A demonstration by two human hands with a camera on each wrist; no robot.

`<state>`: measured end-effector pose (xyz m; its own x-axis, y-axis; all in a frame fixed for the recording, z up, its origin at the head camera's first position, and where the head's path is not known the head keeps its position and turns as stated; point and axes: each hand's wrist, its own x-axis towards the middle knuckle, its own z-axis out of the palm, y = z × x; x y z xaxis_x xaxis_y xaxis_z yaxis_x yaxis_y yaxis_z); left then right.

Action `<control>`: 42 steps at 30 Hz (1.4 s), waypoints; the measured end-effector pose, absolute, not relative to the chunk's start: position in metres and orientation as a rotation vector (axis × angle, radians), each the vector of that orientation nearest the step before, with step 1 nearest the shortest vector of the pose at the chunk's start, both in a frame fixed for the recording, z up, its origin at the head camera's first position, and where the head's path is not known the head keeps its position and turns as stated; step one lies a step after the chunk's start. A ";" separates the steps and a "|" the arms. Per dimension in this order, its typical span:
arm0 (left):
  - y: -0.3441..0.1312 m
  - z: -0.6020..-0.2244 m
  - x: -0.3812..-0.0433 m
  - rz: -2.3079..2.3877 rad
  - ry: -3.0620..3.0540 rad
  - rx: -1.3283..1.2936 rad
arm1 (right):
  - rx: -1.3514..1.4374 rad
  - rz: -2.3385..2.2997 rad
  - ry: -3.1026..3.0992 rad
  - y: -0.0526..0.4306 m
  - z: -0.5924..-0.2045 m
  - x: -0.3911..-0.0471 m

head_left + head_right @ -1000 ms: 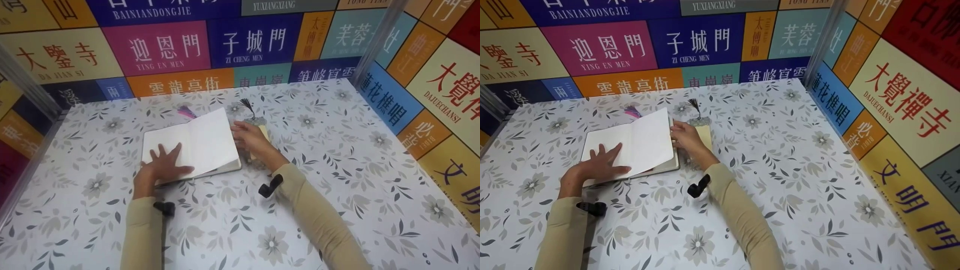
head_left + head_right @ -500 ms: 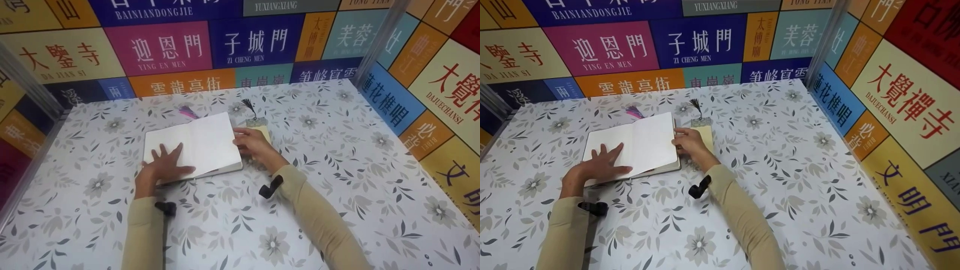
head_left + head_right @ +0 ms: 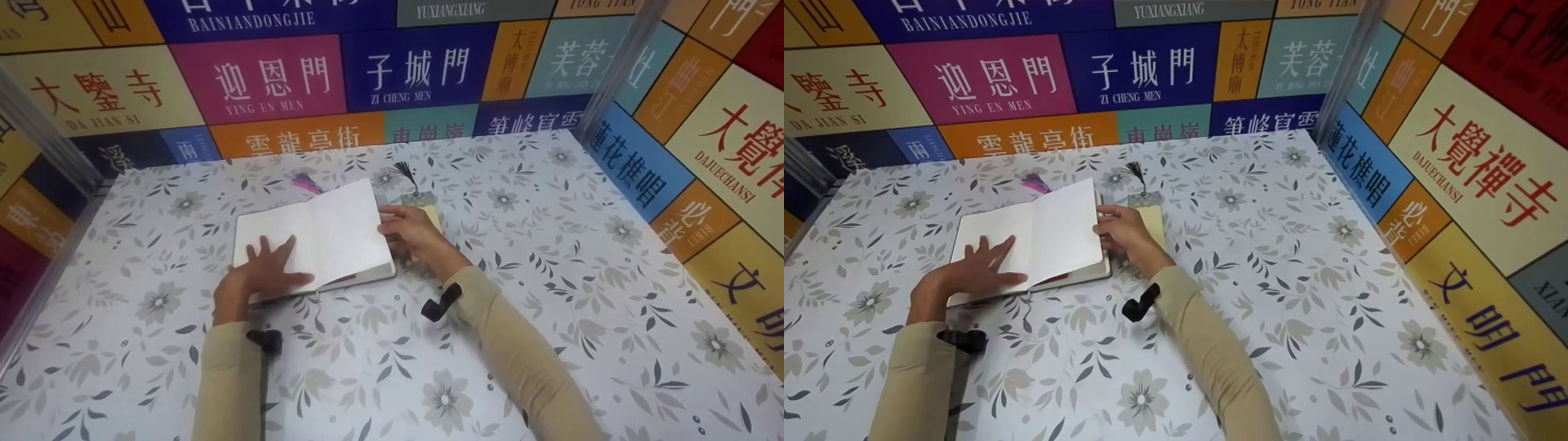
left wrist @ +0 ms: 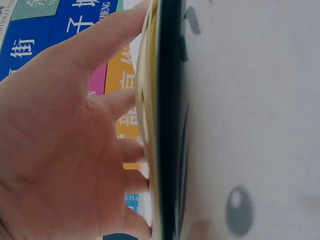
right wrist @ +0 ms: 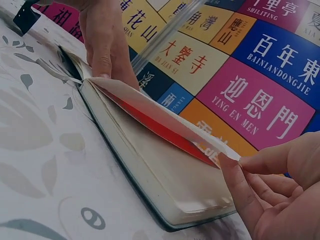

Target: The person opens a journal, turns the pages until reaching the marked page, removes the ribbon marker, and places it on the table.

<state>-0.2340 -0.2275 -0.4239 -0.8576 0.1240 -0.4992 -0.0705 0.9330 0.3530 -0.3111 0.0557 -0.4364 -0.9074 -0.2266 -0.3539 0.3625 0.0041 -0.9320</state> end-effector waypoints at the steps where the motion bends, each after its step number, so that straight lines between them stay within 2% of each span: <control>1: -0.229 -0.423 -0.233 0.489 2.557 0.061 | 0.140 -1.956 1.882 0.055 -0.435 -0.311; 17: -0.251 -0.418 -0.217 0.459 2.605 0.233 | 0.042 -1.922 1.867 0.043 -0.408 -0.313; 24: -0.274 -0.417 -0.201 0.601 2.543 0.151 | -0.096 -1.977 1.786 0.028 -0.414 -0.310; 32: -0.290 -0.419 -0.186 0.687 2.562 0.103 | -0.390 -1.872 1.767 0.010 -0.420 -0.295; 42: -0.298 -0.418 -0.168 0.839 2.618 0.042 | -0.871 -1.248 2.381 -0.012 -0.430 -0.272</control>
<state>-0.1683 -0.2981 -0.4181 -0.9236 0.1448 -0.3549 -0.0886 0.8202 0.5652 -0.2722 -0.0124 -0.4305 -0.7653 -0.6436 0.0038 -0.3693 0.4343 -0.8216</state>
